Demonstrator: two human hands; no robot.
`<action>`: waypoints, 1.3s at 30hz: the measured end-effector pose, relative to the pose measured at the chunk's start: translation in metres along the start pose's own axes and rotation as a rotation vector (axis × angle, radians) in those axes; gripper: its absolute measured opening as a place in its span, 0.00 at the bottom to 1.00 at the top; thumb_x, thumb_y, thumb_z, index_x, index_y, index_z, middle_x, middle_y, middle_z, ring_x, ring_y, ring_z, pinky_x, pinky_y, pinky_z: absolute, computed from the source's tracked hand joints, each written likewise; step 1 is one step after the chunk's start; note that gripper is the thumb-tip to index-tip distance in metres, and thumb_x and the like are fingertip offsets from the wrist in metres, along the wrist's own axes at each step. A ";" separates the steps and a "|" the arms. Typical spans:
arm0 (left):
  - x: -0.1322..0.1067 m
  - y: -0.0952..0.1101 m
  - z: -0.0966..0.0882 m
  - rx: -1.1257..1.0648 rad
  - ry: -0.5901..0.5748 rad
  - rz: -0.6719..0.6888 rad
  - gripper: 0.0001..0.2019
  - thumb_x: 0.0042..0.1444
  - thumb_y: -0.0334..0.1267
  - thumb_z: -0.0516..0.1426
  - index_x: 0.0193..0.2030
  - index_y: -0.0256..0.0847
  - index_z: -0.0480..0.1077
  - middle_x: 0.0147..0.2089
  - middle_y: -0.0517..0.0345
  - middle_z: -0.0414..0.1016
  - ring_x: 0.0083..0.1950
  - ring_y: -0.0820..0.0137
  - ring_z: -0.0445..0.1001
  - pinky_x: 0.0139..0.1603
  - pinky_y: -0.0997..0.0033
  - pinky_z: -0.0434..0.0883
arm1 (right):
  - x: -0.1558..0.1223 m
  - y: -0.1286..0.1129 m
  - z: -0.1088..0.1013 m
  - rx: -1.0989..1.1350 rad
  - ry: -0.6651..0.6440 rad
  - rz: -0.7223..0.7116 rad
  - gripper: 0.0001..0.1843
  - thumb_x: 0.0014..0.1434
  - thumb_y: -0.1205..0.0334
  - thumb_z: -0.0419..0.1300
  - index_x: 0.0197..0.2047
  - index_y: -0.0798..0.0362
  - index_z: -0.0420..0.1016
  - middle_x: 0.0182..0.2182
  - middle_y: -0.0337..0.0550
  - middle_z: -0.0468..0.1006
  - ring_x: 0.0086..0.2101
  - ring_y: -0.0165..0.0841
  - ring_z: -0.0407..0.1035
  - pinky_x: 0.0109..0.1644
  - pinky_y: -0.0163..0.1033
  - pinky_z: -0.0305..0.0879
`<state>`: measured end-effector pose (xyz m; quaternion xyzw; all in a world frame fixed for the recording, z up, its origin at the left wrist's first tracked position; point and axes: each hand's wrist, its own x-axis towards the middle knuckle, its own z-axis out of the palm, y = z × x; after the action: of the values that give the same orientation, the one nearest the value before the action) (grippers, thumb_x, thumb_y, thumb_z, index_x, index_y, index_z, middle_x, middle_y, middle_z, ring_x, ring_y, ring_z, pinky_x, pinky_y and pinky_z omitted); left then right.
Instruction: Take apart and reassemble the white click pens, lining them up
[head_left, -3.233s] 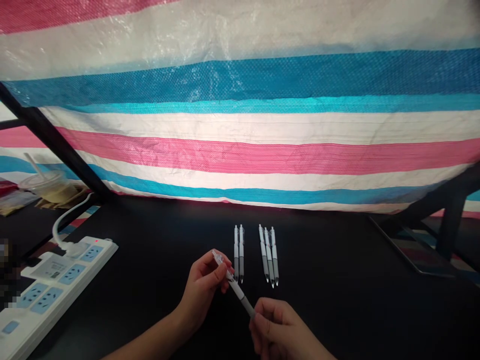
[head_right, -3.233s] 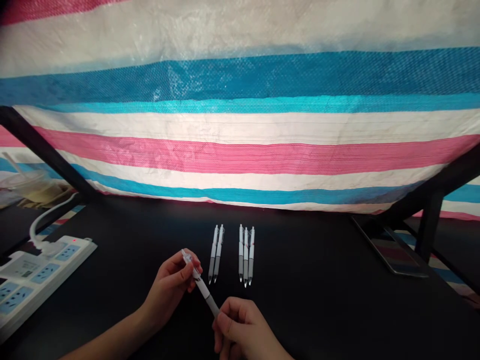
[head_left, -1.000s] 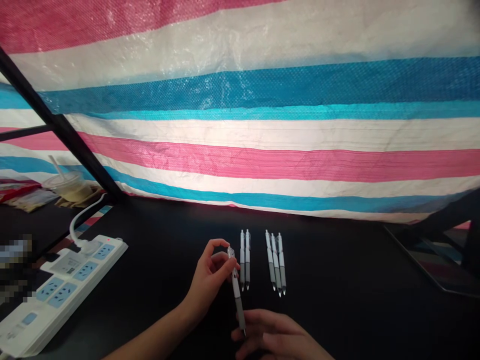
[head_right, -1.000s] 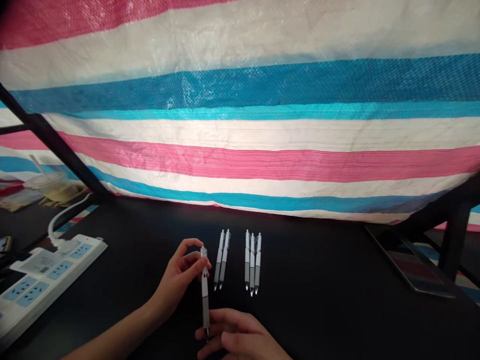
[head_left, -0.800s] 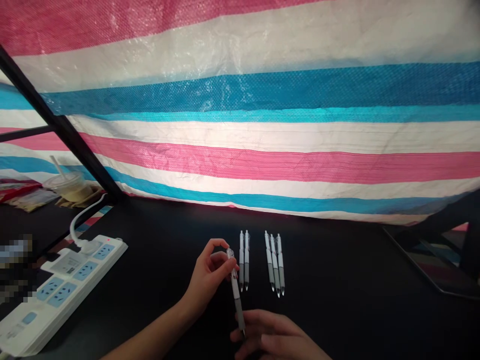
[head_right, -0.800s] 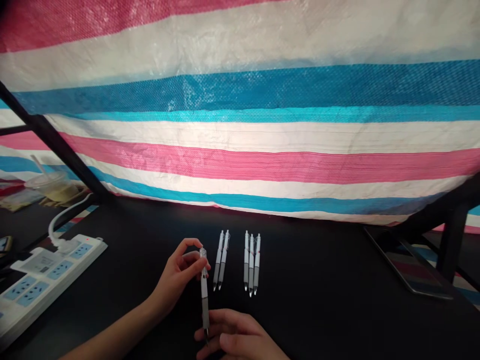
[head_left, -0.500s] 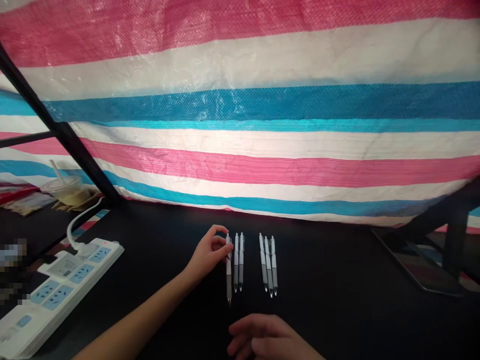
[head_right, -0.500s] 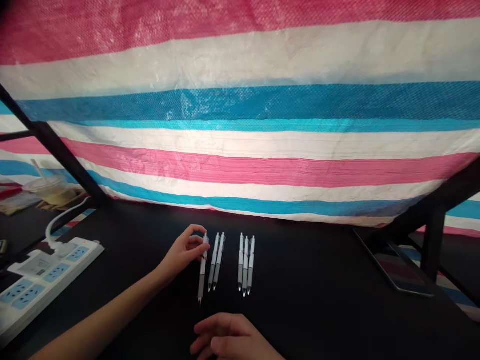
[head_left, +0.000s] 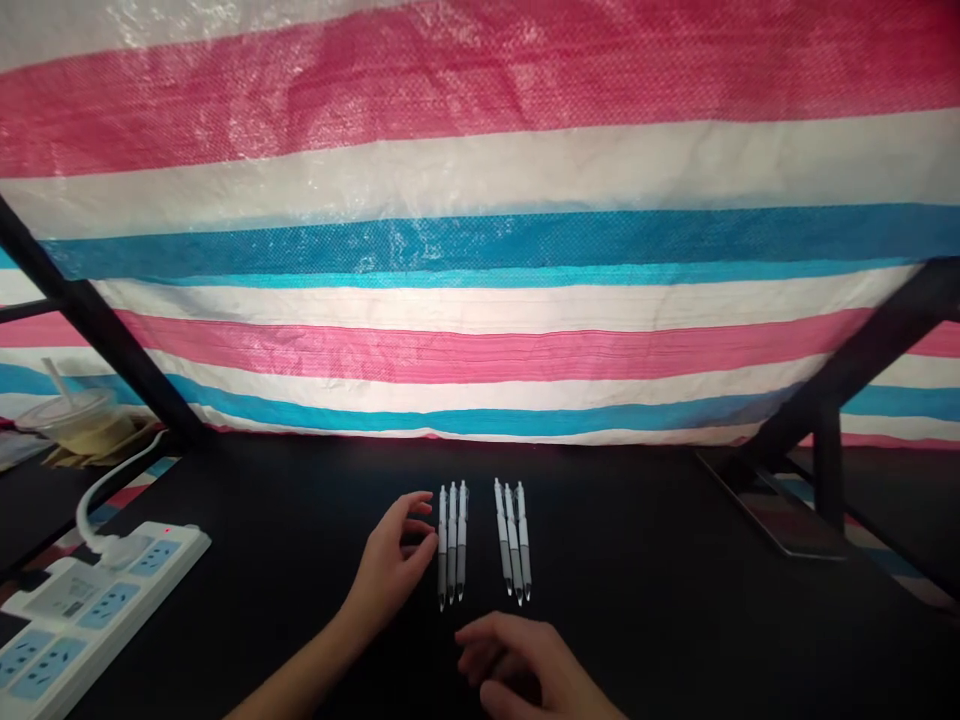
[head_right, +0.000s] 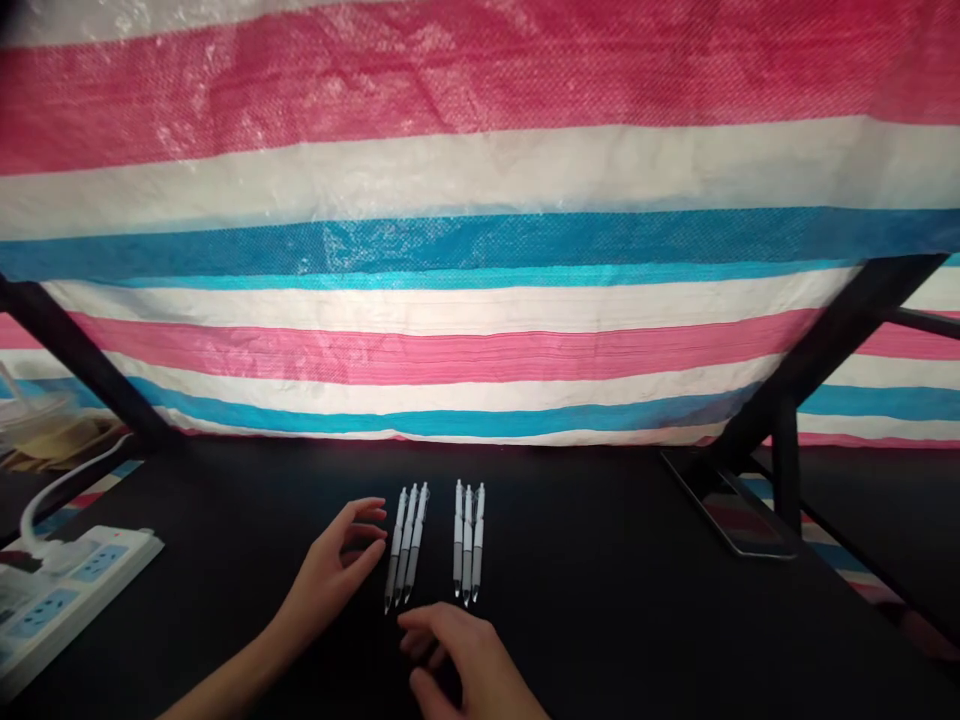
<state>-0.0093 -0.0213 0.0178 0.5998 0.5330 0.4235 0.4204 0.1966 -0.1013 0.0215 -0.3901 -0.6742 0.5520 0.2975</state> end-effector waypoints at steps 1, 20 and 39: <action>-0.007 0.002 0.000 -0.008 0.013 0.004 0.17 0.53 0.38 0.58 0.51 0.42 0.68 0.48 0.50 0.72 0.43 0.64 0.76 0.37 0.67 0.75 | 0.001 0.000 -0.003 -0.212 0.063 -0.107 0.22 0.55 0.71 0.55 0.54 0.54 0.70 0.43 0.49 0.79 0.40 0.35 0.74 0.42 0.39 0.70; -0.052 0.010 0.014 -0.148 0.097 0.127 0.04 0.57 0.37 0.56 0.33 0.43 0.71 0.29 0.60 0.72 0.27 0.71 0.71 0.30 0.76 0.70 | 0.017 0.025 -0.013 -1.397 0.289 -0.713 0.11 0.60 0.70 0.54 0.43 0.55 0.75 0.36 0.42 0.81 0.37 0.38 0.71 0.50 0.48 0.63; -0.043 0.010 0.000 -0.312 0.085 -0.051 0.15 0.57 0.44 0.58 0.49 0.44 0.69 0.36 0.58 0.71 0.27 0.71 0.68 0.30 0.72 0.69 | -0.010 -0.014 -0.016 -0.101 0.802 -0.472 0.09 0.59 0.70 0.59 0.38 0.45 0.69 0.31 0.40 0.70 0.28 0.33 0.71 0.28 0.38 0.72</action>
<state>-0.0097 -0.0647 0.0244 0.4951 0.4930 0.5154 0.4962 0.2124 -0.1025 0.0385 -0.4227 -0.6025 0.2412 0.6326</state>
